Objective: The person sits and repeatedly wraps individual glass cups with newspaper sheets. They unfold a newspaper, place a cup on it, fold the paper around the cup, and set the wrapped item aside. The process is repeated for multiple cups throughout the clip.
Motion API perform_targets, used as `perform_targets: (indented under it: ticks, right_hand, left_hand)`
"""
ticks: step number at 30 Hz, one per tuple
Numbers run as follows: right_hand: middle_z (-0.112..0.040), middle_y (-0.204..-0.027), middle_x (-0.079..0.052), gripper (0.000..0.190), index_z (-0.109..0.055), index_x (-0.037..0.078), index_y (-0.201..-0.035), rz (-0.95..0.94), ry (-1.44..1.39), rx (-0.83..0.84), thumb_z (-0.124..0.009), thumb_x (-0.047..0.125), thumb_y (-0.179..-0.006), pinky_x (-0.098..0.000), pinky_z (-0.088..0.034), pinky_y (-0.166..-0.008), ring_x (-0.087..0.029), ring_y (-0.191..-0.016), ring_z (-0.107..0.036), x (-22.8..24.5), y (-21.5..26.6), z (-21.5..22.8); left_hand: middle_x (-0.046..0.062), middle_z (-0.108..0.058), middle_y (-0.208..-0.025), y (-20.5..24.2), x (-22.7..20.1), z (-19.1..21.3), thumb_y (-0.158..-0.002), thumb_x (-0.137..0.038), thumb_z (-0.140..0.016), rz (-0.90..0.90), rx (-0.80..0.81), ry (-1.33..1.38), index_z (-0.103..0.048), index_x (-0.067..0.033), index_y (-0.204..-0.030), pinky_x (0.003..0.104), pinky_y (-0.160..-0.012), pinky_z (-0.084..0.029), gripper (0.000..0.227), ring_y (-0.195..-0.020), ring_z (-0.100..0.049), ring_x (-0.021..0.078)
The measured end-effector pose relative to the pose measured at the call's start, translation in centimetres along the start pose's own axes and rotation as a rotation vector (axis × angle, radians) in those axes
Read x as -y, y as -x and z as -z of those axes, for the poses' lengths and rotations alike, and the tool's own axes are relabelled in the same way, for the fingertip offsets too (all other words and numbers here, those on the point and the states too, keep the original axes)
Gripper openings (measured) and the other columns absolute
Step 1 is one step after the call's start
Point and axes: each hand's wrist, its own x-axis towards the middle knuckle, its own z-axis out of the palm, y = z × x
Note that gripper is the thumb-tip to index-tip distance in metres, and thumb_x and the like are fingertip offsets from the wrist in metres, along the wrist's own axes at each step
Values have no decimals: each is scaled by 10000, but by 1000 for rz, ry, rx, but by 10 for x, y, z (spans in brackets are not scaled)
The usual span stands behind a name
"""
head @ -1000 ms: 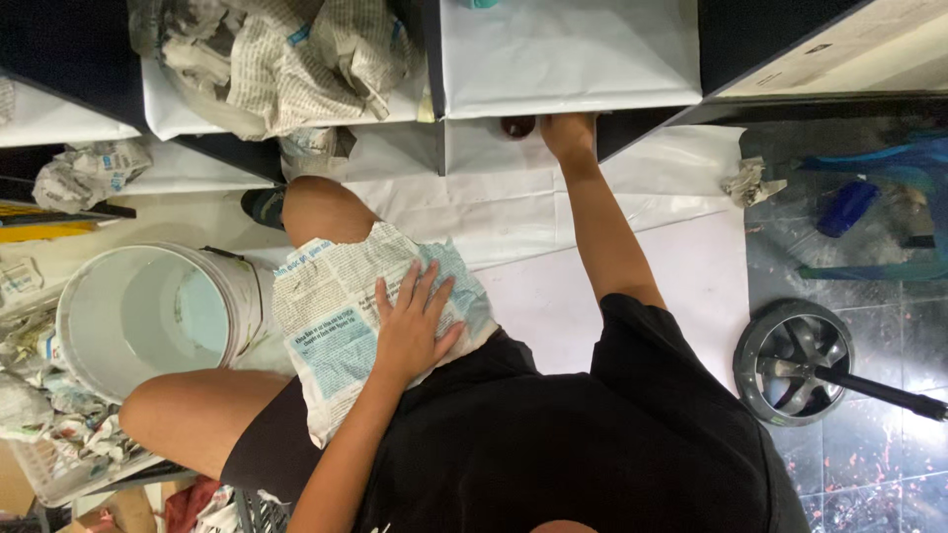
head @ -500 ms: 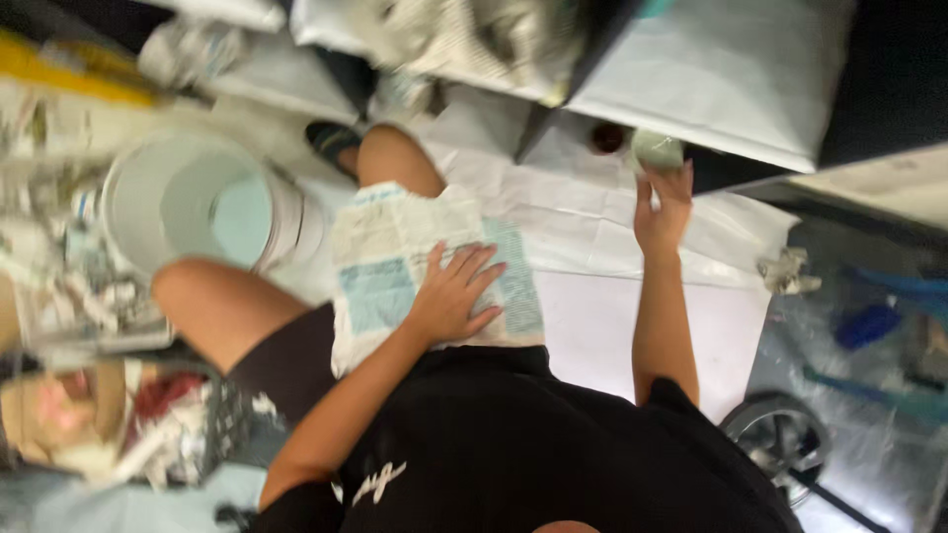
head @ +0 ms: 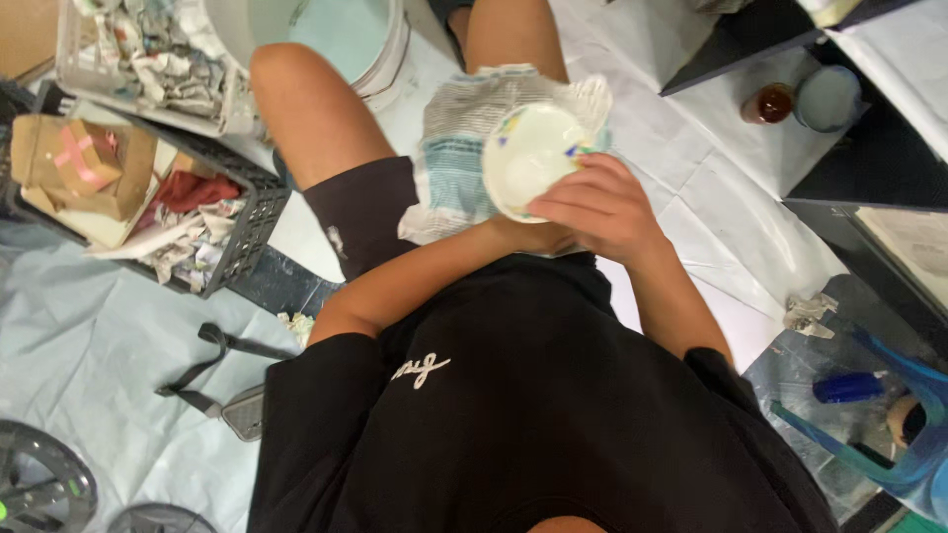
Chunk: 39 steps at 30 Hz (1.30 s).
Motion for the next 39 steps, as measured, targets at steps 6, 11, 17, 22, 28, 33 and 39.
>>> perform_targets:
  ticks: [6,11,17,22,28,33,39]
  right_hand:
    - [-742,-1041,58,272,-799,206,-1085,-23,175,201,-771,57,-858,-497,-290,-1125,-140,-1038,-681,-16,-6,-27]
    - [-740,-1073,57,300,-787,211,-1083,-107,122,173,-810,36,-841,-471,-301,-1132,-139,-1068,-684,-24,28,-36]
    - [-746,-1065,72,328,-800,212,-1051,-145,101,146,-853,32,-782,-472,-301,-1142,-124,-1049,-680,-21,35,-39]
    - [-735,-1029,85,298,-796,237,-1058,-130,57,134,-879,60,-834,-488,-282,-1165,-122,-1027,-665,-27,35,-40]
    - [-726,-1023,78,349,-798,231,-1050,-159,49,193,-876,46,-764,-512,-255,-1195,-139,-1060,-656,-28,25,-35]
    - [-723,-1031,74,353,-793,214,-1055,-245,17,195,-857,25,-763,-512,-241,-1193,-140,-1085,-646,-17,25,-34]
    - [-702,-1027,47,277,-769,168,-995,-274,89,226,-848,20,-774,-531,-246,-1189,-161,-1112,-634,-9,26,-36]
  left_hand:
    - [90,-708,-988,-4,-59,59,-932,-137,-658,136,676,133,-726,-124,-1008,459,-774,-529,104,-940,-695,307]
    - [226,-664,-1296,23,-30,153,-900,-237,-781,319,-212,204,-602,-1,-1338,480,-1052,-494,529,-1211,-646,388]
    - [249,-563,-1361,51,-38,194,-801,-341,-776,1138,207,118,-589,-63,-1356,446,-1031,-465,648,-1228,-592,411]
    - [134,-401,-1627,80,-54,177,-657,-30,-751,446,258,-471,-676,-165,-1306,412,-1088,-447,668,-1401,-529,345]
    - [33,-652,-1364,89,-41,160,-782,-55,-716,402,342,-422,-721,-115,-1187,423,-944,-463,409,-1162,-630,239]
    - [-34,-720,-1159,69,-40,174,-890,-110,-735,118,-52,-629,-778,-158,-1111,411,-1003,-453,230,-1061,-653,175]
    - [-55,-697,-1213,23,-30,140,-871,-207,-781,-91,-302,-630,-769,-257,-1073,450,-1033,-404,209,-1028,-630,159]
